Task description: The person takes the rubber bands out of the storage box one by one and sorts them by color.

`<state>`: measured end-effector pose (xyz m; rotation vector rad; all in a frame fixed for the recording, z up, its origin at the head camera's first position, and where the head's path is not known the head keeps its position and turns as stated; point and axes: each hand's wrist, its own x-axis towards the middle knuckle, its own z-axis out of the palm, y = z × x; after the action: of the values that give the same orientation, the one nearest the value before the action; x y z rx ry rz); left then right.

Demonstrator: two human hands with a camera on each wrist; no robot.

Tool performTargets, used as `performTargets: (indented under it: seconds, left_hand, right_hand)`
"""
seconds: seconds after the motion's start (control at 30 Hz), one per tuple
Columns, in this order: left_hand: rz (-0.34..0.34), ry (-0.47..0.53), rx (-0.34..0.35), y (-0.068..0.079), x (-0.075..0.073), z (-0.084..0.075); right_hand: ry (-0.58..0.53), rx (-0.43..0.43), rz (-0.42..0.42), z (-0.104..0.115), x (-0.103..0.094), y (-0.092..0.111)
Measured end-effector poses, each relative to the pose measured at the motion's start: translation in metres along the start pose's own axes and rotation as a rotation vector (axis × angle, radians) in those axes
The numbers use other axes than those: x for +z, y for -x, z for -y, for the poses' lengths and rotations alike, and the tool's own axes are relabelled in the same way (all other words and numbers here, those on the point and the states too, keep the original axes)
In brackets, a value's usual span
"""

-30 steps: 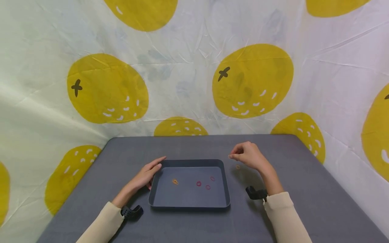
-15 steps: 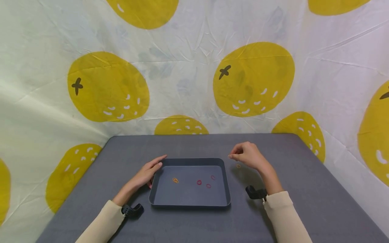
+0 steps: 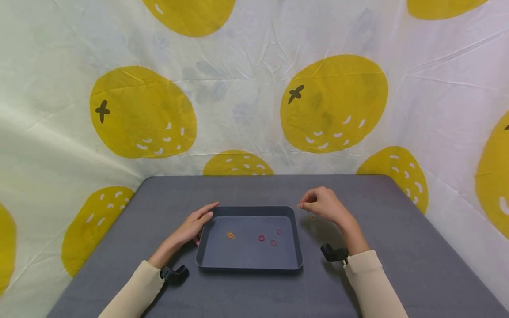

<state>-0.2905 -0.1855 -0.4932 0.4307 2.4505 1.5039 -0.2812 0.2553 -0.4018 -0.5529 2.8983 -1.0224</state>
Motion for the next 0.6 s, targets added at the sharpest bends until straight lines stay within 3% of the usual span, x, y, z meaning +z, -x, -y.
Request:
performTargets:
  seconds: [0.6]
  left_hand:
    - [0.008,-0.005,0.008,-0.0016,-0.0022,0.0006]
  right_hand:
    - [-0.019,0.007,0.031,0.0030,0.0045,-0.0011]
